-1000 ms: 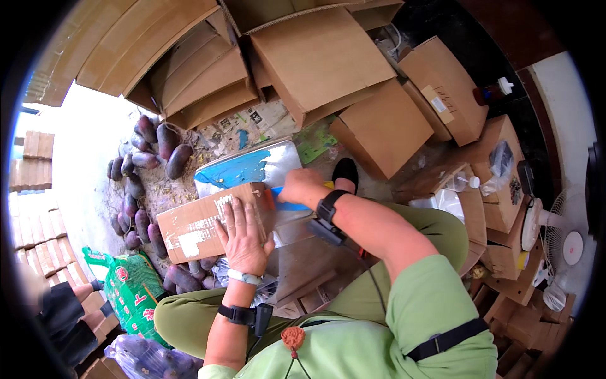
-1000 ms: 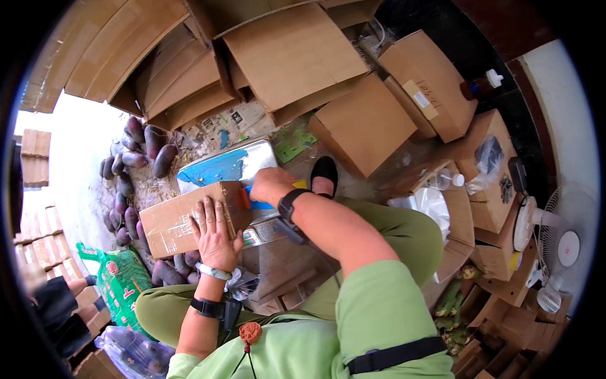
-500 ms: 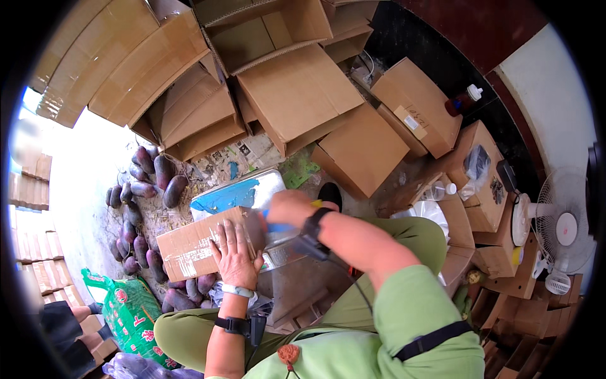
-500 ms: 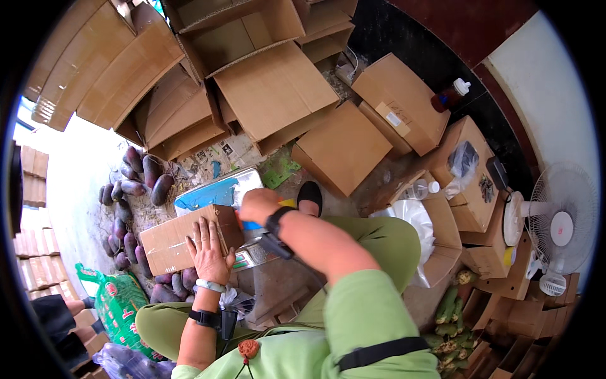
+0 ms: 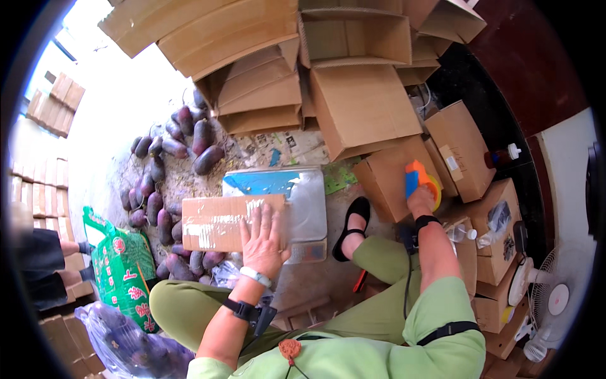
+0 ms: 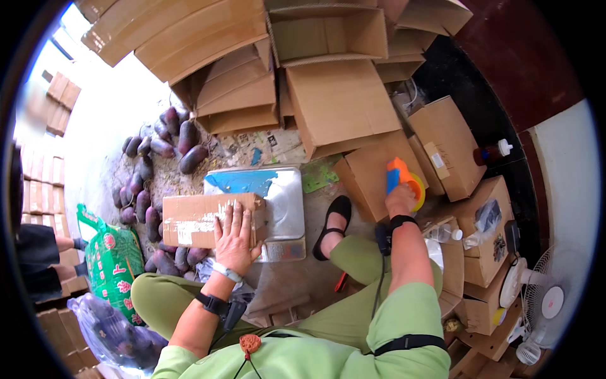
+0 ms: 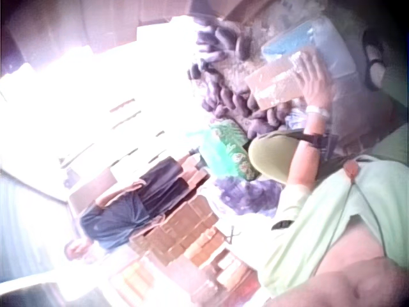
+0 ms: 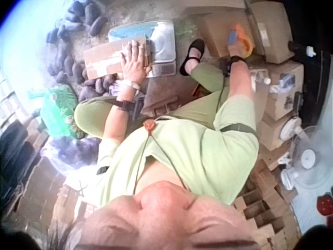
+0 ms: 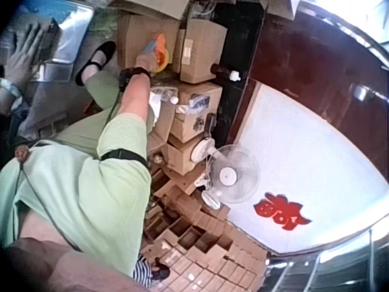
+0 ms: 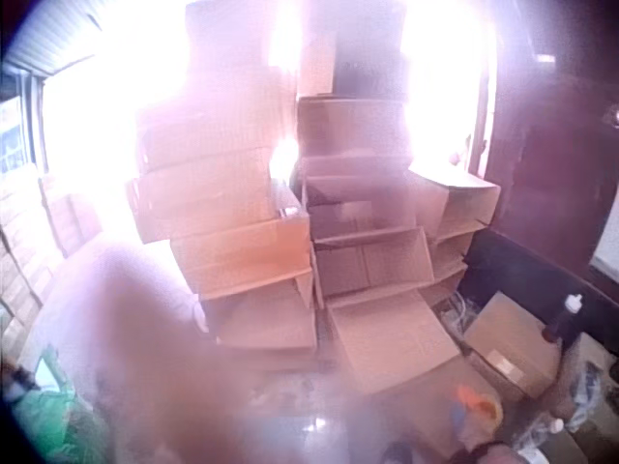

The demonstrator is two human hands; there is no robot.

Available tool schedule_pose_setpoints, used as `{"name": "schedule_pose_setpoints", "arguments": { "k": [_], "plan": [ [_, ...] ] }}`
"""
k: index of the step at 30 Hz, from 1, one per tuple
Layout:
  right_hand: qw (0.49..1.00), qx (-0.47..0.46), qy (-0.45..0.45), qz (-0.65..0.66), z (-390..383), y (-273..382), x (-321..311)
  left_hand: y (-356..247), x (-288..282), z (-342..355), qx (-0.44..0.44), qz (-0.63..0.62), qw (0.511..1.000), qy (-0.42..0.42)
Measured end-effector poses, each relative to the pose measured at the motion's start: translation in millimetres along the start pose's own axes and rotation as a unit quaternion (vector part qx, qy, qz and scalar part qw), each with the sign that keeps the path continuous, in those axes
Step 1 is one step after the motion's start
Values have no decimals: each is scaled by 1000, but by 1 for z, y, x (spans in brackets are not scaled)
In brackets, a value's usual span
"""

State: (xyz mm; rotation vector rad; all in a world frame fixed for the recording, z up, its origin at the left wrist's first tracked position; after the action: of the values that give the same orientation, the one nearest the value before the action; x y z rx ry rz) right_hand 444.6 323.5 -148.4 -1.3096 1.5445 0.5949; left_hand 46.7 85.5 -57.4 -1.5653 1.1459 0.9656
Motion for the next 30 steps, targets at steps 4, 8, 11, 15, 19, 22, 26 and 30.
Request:
{"name": "schedule_pose_setpoints", "arguments": {
  "k": [4, 8, 11, 15, 19, 22, 26, 30],
  "plan": [
    [969, -243, 23, 45, -37, 73, -9, 0, -4, -1, 3, -21, 1000, -8],
    [671, -349, 422, 500, -211, 187, -11, 9, 0, -6, -2, -29, 1000, -6],
    [494, -369, 494, 613, -290, 240, 24, 3, -3, -1, 18, -7, 999, 25],
    [473, -322, 467, 674, -295, 264, 42, 7, -3, -5, 36, 14, 998, 42],
    [386, -277, 519, 710, -293, 267, 59, 29, -11, -11, 65, -81, 994, 28],
    [425, -301, 500, 693, -273, 267, 65, 76, -20, -11, -30, -84, 994, 58],
    [449, -327, 488, 673, -265, 266, 64, 171, -26, -21, -205, -76, 975, -44],
    [423, -303, 514, 682, -275, 266, 68, 243, 13, -19, -140, -582, 797, -78]
  ]
}}
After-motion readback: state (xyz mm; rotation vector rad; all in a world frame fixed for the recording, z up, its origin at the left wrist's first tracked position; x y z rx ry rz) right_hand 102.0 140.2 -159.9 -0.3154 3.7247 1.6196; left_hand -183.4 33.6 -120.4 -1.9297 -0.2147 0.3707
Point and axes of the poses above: each hand's wrist, its own z-axis towards the middle knuckle, its own x-axis out of the palm, y = z × x, the point moved 6 cm from there along z, towards the middle knuckle, and after that the axes turned 13 degrees about y, right-handed, at the moved point
